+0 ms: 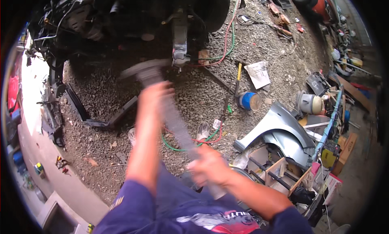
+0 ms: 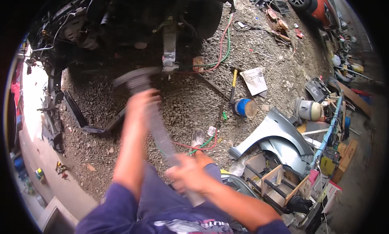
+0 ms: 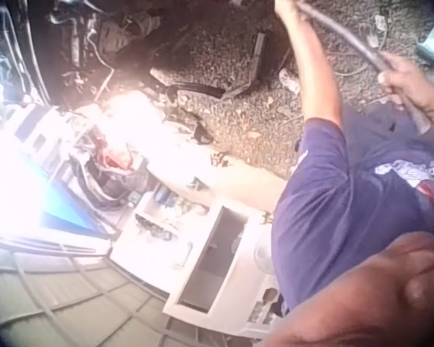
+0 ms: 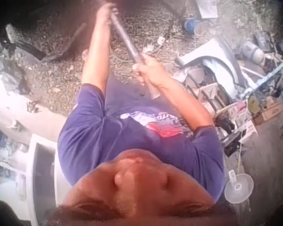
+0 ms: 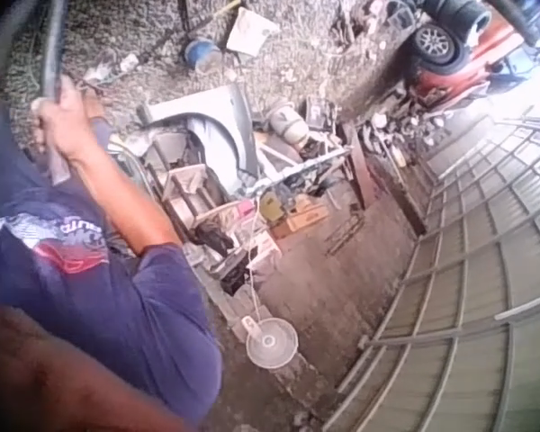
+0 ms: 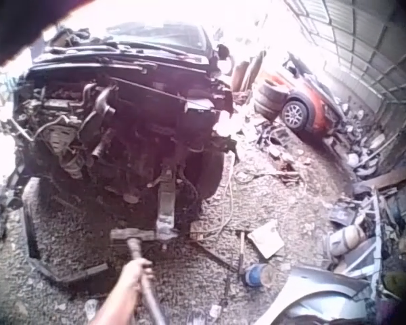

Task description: Cutting and hammering a metal part of a car front chassis using an oxy-acetylene torch and a sledgehammer.

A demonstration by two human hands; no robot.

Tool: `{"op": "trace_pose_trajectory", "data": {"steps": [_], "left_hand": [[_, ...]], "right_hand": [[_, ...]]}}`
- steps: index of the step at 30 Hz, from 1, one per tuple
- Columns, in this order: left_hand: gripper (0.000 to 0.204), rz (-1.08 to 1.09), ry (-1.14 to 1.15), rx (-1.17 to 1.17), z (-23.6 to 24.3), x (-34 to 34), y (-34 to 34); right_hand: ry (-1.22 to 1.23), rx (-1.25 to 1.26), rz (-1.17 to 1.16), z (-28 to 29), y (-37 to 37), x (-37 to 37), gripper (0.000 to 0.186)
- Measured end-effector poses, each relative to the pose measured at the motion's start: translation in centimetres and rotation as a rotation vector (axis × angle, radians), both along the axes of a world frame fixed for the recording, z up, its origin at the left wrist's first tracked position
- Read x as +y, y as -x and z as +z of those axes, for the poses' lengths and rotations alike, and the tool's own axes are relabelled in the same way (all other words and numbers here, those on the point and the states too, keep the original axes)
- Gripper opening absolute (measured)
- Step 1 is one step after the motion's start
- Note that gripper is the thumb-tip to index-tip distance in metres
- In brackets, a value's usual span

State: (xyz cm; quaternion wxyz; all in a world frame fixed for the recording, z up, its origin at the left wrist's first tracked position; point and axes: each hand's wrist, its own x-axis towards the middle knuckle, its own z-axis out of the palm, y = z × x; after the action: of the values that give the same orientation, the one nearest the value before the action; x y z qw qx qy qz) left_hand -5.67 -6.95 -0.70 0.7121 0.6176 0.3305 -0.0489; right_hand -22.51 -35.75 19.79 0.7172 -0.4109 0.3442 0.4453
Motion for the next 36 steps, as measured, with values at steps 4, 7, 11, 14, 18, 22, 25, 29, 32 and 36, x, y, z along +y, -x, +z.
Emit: {"op": "trace_pose_trajectory", "data": {"steps": [4,7,11,14,18,22,25,29,32,36], "left_hand": [[0.023,0.204,0.74,0.324,-6.6,3.1,0.5],[0.023,0.29,0.563,0.365,-5.4,14.7,6.7],[0.019,0.605,0.501,0.237,0.3,28.9,20.8],[0.013,0.713,0.276,0.186,5.9,35.7,30.0],[0.005,0.803,-0.27,-0.034,17.9,44.6,42.2],[0.019,1.024,-0.302,-0.279,31.4,43.2,40.9],[0.016,0.999,-0.353,-0.378,35.6,46.5,42.3],[0.027,0.799,-0.368,-0.146,25.2,34.7,26.1],[0.046,0.288,-0.286,-0.058,7.7,20.9,14.1],[0.01,0.144,0.364,0.055,-4.0,4.2,6.1]], "right_hand": [[0.142,-0.195,0.493,-0.1,-2.0,6.0,0.065],[-0.249,0.08,0.337,0.3,-0.2,13.5,0.061],[-0.241,-0.086,0.771,3.6,0.7,22.5,0.065],[-0.367,-0.179,1.027,4.2,0.7,28.2,0.064],[-0.709,-0.239,1.157,6.5,3.2,35.9,0.043],[-0.895,-0.65,1.272,6.9,3.6,43.3,0.034],[-0.993,-0.631,1.273,9.9,-0.7,39.9,0.032],[-0.96,-0.372,0.892,2.7,-4.5,24.8,0.041],[-0.443,-0.367,0.581,2.1,-1.8,10.9,0.064],[-0.123,-0.024,-0.035,-1.4,1.9,2.5,0.068]]}}
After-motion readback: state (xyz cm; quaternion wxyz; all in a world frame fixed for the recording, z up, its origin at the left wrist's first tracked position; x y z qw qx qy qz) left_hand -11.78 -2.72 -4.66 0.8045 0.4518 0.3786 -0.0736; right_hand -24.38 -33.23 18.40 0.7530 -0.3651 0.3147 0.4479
